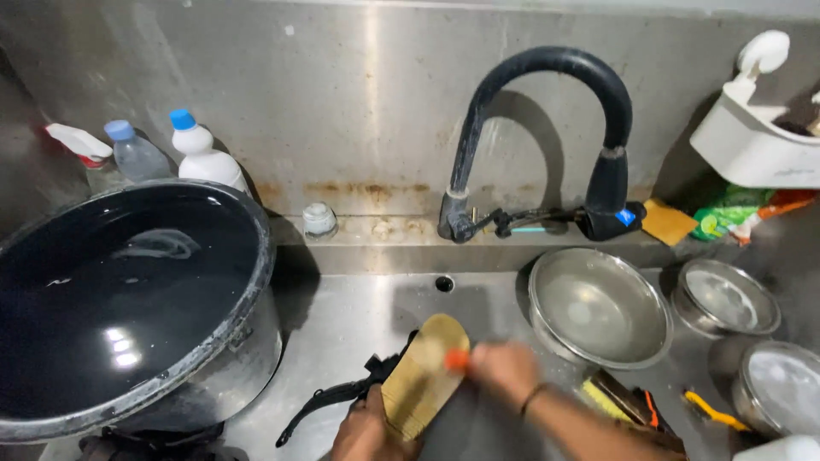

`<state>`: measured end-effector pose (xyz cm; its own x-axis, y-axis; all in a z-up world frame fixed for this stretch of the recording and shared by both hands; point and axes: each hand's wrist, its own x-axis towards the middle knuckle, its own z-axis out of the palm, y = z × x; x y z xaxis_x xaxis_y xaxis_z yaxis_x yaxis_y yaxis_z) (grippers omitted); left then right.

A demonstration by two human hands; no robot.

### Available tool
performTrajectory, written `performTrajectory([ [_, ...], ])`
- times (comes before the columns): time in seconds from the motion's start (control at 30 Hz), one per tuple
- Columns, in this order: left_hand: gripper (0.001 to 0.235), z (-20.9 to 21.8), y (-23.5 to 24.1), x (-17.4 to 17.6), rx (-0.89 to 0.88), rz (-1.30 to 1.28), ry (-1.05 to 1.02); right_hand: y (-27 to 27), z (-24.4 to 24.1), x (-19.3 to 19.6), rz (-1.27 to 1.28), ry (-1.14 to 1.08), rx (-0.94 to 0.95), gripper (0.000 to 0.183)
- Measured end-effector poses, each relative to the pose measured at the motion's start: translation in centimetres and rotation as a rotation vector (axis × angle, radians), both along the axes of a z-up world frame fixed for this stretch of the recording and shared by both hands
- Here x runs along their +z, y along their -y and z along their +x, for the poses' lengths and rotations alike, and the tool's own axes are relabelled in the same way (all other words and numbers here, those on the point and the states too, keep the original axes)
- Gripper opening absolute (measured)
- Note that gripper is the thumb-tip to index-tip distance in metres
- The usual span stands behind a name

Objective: The person scrubs the sole of a beige slipper using an orange brush and a yellow sponge at a stainless steel sink. They apply liquid soap from a spray bottle and continue scrubbing the textured bottom of the slipper.

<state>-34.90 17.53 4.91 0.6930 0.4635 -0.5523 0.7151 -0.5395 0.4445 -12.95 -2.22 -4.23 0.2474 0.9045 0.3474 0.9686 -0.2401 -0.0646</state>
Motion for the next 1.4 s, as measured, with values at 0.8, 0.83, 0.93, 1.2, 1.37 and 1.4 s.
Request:
performTrajectory([
  [0.8, 0.057, 1.5, -1.2, -8.4, -0.046, 0.075, -0.037, -6.0, -0.2, 2.3, -0.401, 0.261, -0.201, 0.022],
  [0.83, 0.067, 1.7, -0.9, -5.3, -0.028, 0.036, -0.077, -6.7, 1.7, 5.1, -0.380, -0.127, -0.502, 0.027],
  [0.93, 0.094, 1.9, -2.4, -6.5, -0.086, -0.018, -0.022, -8.4, 2.7, 2.1, -0.074, -0.149, -0.459, 0.023],
  [1.2, 0.109, 0.8, -0.4, -1.6, 0.031, 0.062, 0.020, -10.4, 2.7, 6.5, -0.658, -0.147, -0.543, 0.020],
  [1.37, 0.105, 0.6, -0.9, -3.9, -0.036, 0.116, 0.175, -10.5, 0.8, 10.8, -0.138, -1.062, -1.066, 0.057],
  [1.4, 0.105, -0.2, -0.3, -4.3, -0.039, 0.112, 0.172, -10.1, 1.2, 10.9, -0.141, -1.063, -1.071, 0.057],
])
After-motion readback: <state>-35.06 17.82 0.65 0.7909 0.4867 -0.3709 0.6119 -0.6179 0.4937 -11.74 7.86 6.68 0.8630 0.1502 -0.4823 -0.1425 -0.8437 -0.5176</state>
